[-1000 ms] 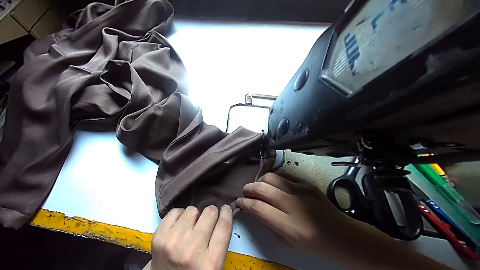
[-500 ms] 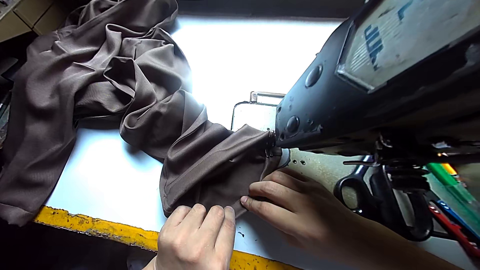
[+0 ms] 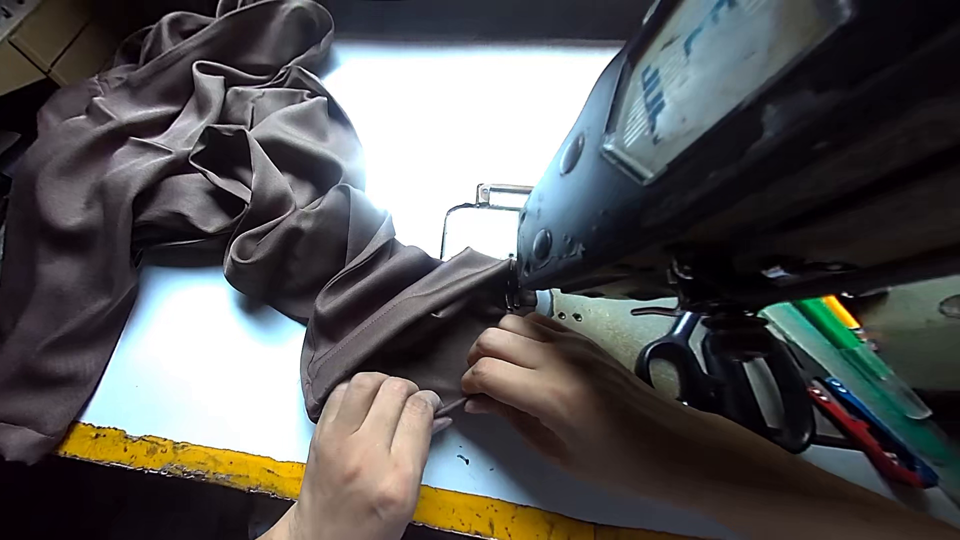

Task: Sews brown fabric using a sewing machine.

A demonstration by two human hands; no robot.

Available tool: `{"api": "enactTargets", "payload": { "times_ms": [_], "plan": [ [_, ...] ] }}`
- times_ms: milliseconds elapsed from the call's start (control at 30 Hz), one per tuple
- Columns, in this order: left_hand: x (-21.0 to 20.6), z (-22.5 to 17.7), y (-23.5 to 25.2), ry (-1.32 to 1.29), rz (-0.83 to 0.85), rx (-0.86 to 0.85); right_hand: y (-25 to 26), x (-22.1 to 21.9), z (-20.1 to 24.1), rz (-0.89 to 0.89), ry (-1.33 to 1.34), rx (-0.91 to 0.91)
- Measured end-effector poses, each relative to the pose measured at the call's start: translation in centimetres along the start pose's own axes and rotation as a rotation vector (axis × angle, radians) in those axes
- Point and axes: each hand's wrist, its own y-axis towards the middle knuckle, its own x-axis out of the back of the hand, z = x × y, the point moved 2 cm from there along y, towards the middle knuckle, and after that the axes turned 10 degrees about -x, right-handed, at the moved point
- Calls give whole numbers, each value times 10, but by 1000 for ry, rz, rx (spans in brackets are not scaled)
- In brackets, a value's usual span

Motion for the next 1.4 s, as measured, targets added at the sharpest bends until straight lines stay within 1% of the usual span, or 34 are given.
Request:
{"api": "enactTargets", "payload": {
  "times_ms": [133, 267, 400, 500, 667, 800, 1000, 1167, 1333, 1400],
  "plan": [
    [3, 2, 2, -149, -100, 13, 6, 9, 3, 81, 70, -86],
    [5, 8, 5, -356, -148, 11, 9, 15, 2, 139, 166, -146],
    [8, 12, 4, -455, -100, -84, 12, 20, 2, 192, 219, -190],
    [8, 15, 5, -425, -54, -123, 14, 21, 3, 221, 249, -218],
    [10, 15, 11, -437, -72, -136, 17, 29, 4, 324, 318, -325],
    [10, 15, 16, -431, -105, -151, 18, 29, 2, 335, 348, -328],
    [6, 17, 21, -308, -147, -180, 19, 27, -3, 363, 386, -375],
    [5, 22, 22, -150, -188, -276, 22, 32, -2, 412, 405, -463],
    [7, 28, 23, -91, -171, -357, 23, 29, -4, 365, 476, -485],
    [7, 29, 24, -77, -174, -377, 29, 36, 0, 454, 504, -575]
  ]
}}
